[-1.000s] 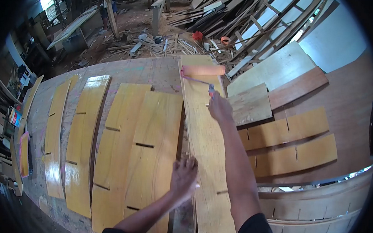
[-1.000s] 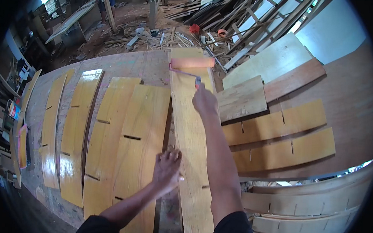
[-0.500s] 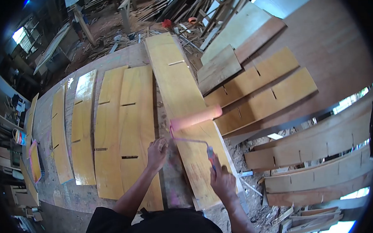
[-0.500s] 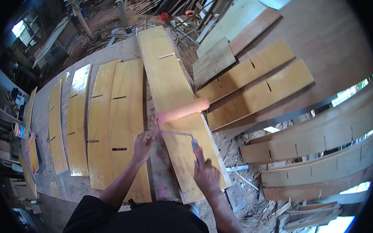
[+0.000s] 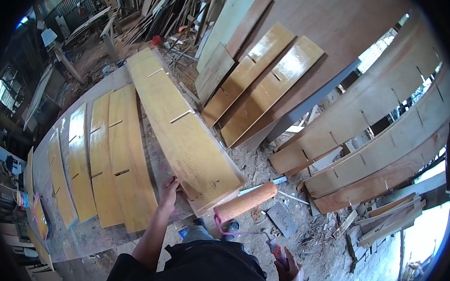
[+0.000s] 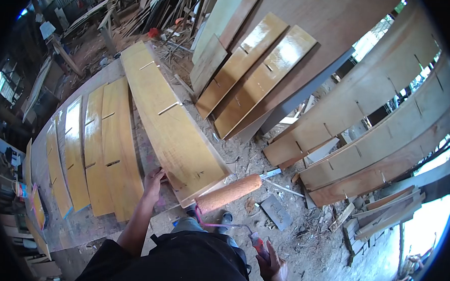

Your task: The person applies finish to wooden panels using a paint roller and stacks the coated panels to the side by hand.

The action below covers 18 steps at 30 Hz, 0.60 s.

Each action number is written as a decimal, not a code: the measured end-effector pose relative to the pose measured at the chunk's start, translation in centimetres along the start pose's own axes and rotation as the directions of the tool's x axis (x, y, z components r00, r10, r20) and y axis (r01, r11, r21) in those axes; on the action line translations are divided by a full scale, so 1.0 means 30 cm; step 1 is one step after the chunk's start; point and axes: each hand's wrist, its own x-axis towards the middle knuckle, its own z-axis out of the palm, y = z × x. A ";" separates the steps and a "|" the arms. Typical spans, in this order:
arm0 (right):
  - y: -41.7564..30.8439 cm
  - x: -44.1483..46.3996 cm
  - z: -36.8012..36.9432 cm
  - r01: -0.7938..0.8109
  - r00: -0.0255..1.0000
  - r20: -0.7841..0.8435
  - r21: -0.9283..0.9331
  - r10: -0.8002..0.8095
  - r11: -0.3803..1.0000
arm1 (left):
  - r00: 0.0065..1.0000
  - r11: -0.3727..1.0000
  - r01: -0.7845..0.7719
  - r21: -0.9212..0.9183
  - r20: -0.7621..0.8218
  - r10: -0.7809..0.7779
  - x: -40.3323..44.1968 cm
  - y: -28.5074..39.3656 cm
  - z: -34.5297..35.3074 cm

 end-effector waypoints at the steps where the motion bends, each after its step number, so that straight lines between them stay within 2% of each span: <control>1: 0.040 -0.013 0.020 0.000 1.000 -0.011 0.000 0.000 1.000 | 0.999 0.999 0.032 -0.004 0.008 -0.032 -0.032 0.002 0.014; 2: 0.082 0.001 0.069 0.020 0.992 -0.124 0.098 -0.008 0.995 | 0.996 1.000 -0.025 -0.005 -0.083 0.025 -0.032 -0.054 0.022; 3: 0.119 0.020 0.123 0.052 0.972 -0.234 0.191 -0.006 0.980 | 0.996 0.999 -0.034 -0.010 -0.077 0.033 -0.029 -0.074 0.027; 5: 0.124 0.192 0.177 0.028 0.999 -0.033 0.251 -0.020 0.967 | 0.993 0.993 -0.056 0.108 -0.100 0.067 -0.073 -0.085 0.060; 7: 0.162 0.408 0.327 -0.171 0.984 0.105 0.343 0.143 0.924 | 0.986 0.993 -0.071 0.094 -0.144 0.085 -0.137 -0.043 0.109; 9: 0.033 0.570 0.336 -0.023 0.997 -0.054 0.425 0.050 0.905 | 0.989 0.995 -0.009 0.098 -0.148 0.024 -0.178 -0.001 0.133; 11: -0.062 0.696 0.394 0.046 0.989 -0.135 0.661 0.058 0.749 | 0.994 0.997 0.003 0.075 -0.112 0.006 -0.136 -0.038 0.108; 12: -0.074 0.751 0.453 0.063 0.989 -0.140 0.660 0.040 0.748 | 0.997 0.997 0.034 0.062 -0.066 -0.030 -0.119 -0.061 0.093; 14: -0.081 0.861 0.552 0.251 0.952 -0.303 0.722 -0.031 0.644 | 0.997 0.998 0.058 0.031 -0.049 -0.057 -0.110 -0.084 0.086; 15: -0.092 0.874 0.565 0.265 0.949 -0.311 0.719 -0.043 0.642 | 0.995 0.995 0.100 0.013 -0.025 -0.100 -0.109 -0.082 0.086; 17: -0.112 0.892 0.591 0.138 0.964 -0.259 0.672 0.057 0.728 | 0.993 0.993 0.114 0.006 -0.025 -0.114 -0.110 -0.078 0.091; 18: -0.140 0.864 0.560 0.119 0.971 -0.229 0.711 0.068 0.693 | 0.992 0.991 0.125 -0.041 -0.021 -0.126 -0.108 -0.075 0.092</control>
